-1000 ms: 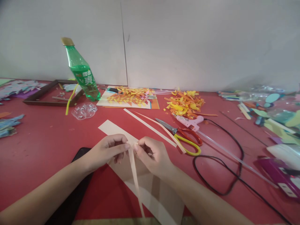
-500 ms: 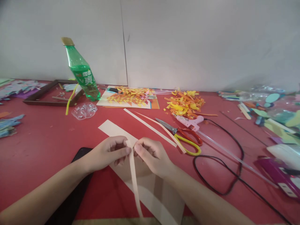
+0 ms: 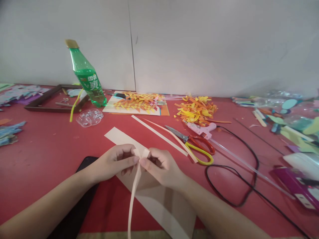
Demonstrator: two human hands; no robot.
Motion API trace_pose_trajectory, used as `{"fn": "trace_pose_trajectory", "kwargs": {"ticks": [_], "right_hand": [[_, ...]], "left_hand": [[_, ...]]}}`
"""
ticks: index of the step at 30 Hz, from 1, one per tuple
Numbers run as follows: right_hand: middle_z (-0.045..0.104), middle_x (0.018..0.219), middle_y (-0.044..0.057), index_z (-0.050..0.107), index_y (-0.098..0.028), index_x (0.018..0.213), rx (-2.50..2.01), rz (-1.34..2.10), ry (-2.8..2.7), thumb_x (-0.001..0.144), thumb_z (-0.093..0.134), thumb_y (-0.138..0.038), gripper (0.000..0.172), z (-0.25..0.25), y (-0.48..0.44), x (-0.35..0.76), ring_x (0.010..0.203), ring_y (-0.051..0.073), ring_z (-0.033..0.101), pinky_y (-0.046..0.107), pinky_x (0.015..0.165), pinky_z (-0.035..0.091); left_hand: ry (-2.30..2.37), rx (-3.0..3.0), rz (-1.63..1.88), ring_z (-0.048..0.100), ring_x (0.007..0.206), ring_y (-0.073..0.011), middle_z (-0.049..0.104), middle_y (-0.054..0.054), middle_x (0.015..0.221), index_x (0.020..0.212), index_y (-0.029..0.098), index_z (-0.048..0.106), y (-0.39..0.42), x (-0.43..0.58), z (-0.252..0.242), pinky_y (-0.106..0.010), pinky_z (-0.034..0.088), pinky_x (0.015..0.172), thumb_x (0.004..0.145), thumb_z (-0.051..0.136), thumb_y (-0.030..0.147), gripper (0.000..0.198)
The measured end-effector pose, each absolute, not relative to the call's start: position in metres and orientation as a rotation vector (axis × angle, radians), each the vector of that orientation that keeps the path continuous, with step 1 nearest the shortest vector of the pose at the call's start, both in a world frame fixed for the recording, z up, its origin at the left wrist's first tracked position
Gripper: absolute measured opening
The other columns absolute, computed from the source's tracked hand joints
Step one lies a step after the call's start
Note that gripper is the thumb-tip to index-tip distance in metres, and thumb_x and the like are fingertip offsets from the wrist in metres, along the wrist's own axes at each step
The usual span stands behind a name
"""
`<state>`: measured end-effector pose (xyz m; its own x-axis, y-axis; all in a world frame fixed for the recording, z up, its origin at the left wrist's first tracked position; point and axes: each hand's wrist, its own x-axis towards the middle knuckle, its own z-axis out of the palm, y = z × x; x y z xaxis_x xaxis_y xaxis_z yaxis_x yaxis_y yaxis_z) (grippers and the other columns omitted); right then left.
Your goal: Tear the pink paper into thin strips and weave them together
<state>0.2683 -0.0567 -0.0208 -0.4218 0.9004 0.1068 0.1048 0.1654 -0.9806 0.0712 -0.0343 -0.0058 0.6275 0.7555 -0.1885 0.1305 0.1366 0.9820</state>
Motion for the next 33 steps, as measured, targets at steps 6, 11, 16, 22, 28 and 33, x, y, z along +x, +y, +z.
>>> {"fn": "trace_pose_trajectory", "kwargs": {"ticks": [6,11,16,22,28,33], "right_hand": [[0.052,0.064,-0.001,0.055,-0.017,0.073,-1.033,1.315,-1.669,0.088,0.056,-0.033,0.022,-0.0237,-0.0566,0.269,0.054,0.009,0.044,0.022,0.049,0.034],[0.051,0.065,-0.001,0.054,-0.017,0.073,-1.063,1.321,-1.621,0.088,0.057,-0.036,0.024,-0.0277,-0.0566,0.2694,0.054,0.009,0.044,0.021,0.047,0.034],[0.052,0.064,-0.002,0.056,-0.017,0.075,-1.024,1.392,-1.526,0.088,0.057,-0.036,0.023,-0.028,-0.0566,0.2691,0.052,0.008,0.044,0.02,0.047,0.035],[0.053,0.063,-0.001,0.059,-0.016,0.073,-0.971,1.455,-1.539,0.086,0.059,-0.04,0.027,-0.0244,-0.0553,0.2684,0.05,0.008,0.043,0.02,0.045,0.035],[0.053,0.064,0.0,0.057,-0.017,0.069,-1.0,1.32,-1.634,0.086,0.059,-0.037,0.027,-0.0251,-0.0552,0.2684,0.056,0.01,0.045,0.022,0.051,0.037],[0.052,0.062,-0.001,0.056,-0.017,0.068,-1.018,1.28,-1.644,0.085,0.06,-0.037,0.026,-0.0283,-0.055,0.2686,0.055,0.01,0.045,0.023,0.05,0.036]], "left_hand": [[0.815,1.369,0.556,0.047,0.053,-0.0069,0.05,0.004,0.06,0.075,0.015,0.053,-0.0337,0.071,-0.0065,-0.018,0.037,0.049,0.087,0.055,0.034,0.022],[0.823,1.392,0.519,0.047,0.053,-0.0063,0.051,0.004,0.064,0.075,0.015,0.056,-0.034,0.0717,-0.0027,-0.018,0.038,0.05,0.087,0.054,0.038,0.025],[0.818,1.441,0.468,0.049,0.055,-0.0068,0.052,0.004,0.063,0.075,0.015,0.056,-0.0364,0.0722,0.0005,-0.017,0.039,0.051,0.086,0.056,0.037,0.025],[0.809,1.401,0.521,0.05,0.054,-0.0064,0.051,0.003,0.066,0.076,0.014,0.054,-0.0356,0.072,-0.0021,-0.018,0.039,0.051,0.085,0.057,0.038,0.025],[0.792,1.409,0.559,0.045,0.056,-0.0064,0.049,0.003,0.066,0.074,0.015,0.055,-0.0348,0.0728,-0.003,-0.017,0.036,0.051,0.085,0.058,0.036,0.024],[0.827,1.407,0.543,0.045,0.055,-0.0074,0.048,0.004,0.063,0.074,0.015,0.055,-0.0353,0.0725,-0.0028,-0.018,0.035,0.05,0.085,0.057,0.037,0.024]]}}
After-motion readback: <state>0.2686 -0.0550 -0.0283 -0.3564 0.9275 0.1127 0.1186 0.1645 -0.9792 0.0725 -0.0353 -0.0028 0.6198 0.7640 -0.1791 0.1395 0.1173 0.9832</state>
